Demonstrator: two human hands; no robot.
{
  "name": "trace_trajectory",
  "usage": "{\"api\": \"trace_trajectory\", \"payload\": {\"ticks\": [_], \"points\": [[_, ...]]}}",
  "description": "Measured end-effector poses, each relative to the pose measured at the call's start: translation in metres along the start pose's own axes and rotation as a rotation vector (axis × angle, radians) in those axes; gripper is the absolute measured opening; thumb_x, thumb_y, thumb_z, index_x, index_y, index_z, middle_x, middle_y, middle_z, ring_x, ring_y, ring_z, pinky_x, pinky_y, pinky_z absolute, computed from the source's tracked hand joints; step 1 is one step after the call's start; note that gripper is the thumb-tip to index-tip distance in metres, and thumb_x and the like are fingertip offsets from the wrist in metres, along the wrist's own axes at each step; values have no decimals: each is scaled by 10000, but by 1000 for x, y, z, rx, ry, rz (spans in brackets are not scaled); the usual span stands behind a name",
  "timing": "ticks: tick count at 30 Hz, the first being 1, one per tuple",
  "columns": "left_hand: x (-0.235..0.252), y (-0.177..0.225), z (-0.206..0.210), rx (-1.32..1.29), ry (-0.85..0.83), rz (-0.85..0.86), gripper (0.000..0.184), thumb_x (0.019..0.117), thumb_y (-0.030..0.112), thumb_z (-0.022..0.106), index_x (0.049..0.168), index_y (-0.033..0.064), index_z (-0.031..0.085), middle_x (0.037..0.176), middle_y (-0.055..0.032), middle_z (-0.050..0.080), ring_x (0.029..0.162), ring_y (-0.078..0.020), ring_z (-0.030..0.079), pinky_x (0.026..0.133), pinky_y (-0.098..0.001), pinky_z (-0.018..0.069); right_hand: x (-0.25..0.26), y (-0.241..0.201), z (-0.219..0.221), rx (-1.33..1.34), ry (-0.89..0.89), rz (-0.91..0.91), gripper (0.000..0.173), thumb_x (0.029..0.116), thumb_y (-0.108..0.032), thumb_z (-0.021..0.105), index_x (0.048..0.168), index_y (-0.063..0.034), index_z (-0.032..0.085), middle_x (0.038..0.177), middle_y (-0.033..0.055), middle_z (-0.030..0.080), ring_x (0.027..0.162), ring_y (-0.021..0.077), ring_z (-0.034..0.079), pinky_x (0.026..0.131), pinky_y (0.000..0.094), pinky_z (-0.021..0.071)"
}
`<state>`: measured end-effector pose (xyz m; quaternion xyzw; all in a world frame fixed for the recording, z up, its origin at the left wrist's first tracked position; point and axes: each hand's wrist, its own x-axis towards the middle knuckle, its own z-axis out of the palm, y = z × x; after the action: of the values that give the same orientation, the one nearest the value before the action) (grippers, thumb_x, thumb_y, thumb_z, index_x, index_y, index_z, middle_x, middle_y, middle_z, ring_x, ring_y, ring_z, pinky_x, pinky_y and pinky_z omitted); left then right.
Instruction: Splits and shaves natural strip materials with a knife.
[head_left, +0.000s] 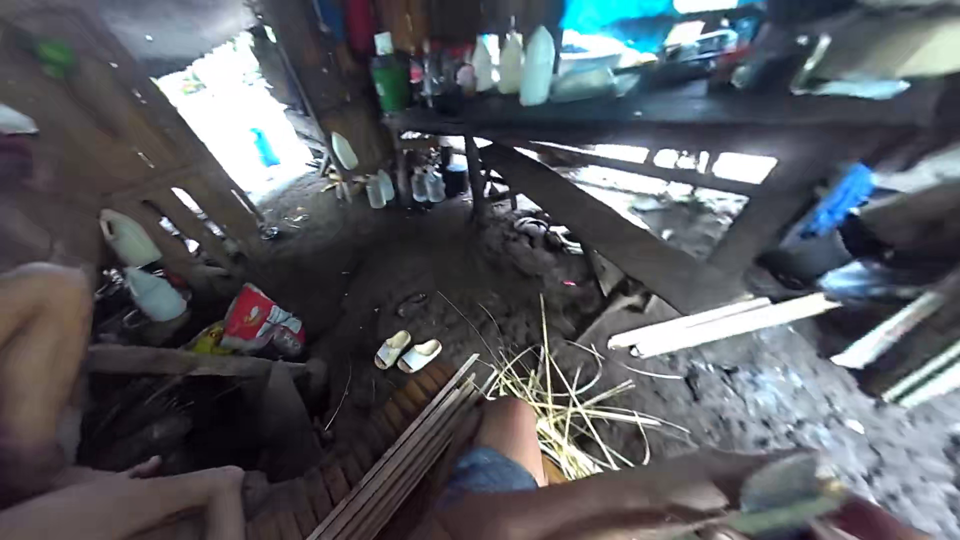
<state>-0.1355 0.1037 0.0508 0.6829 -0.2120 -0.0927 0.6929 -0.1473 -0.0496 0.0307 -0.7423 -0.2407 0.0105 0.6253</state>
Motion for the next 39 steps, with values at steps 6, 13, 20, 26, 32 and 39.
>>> {"api": "trace_trajectory", "payload": {"ticks": [6,13,20,26,32,39], "points": [[14,-39,20,-330,355,-122,346,1089,133,411,1196,-101,642,1055,-111,713,957,-88,654,929,-280,515,-2,9,1,47,49,-49,483,814,-370,843,1090,-30,641,910,-124,722,725,-10,677,654,242,603],[7,-12,-6,-962,258,-238,448,1128,339,266,798,160,512,599,65,523,406,6,426,400,-124,389,-24,-16,3,-25,111,-122,304,787,-381,851,1034,-334,681,928,-270,718,816,-100,675,729,134,589],[-10,-22,16,-700,65,-284,340,1091,206,327,1279,89,585,630,99,501,505,23,466,502,-130,431,-4,-7,-54,-135,370,4,251,869,-382,755,1027,-240,622,746,-183,634,549,-47,574,490,158,512],[26,-56,-16,-1005,397,-169,305,1126,290,311,1208,127,556,549,113,431,396,8,384,411,-128,388,-63,-13,9,-185,17,-217,413,924,-463,733,854,-58,689,714,-22,672,639,-22,603,594,163,518],[2,-42,25,-901,-39,-290,300,1092,189,303,1210,131,572,624,101,554,477,23,490,475,-130,449,-39,7,-32,-250,175,11,248,862,-328,771,910,-90,718,774,-123,696,675,-101,614,626,127,532],[-5,-55,16,-881,269,-356,309,1123,275,326,1278,119,543,581,117,422,409,36,374,412,-101,364,-42,0,-36,-305,217,-6,330,953,-438,668,960,-109,668,712,-132,627,581,-76,561,532,161,510]]}}
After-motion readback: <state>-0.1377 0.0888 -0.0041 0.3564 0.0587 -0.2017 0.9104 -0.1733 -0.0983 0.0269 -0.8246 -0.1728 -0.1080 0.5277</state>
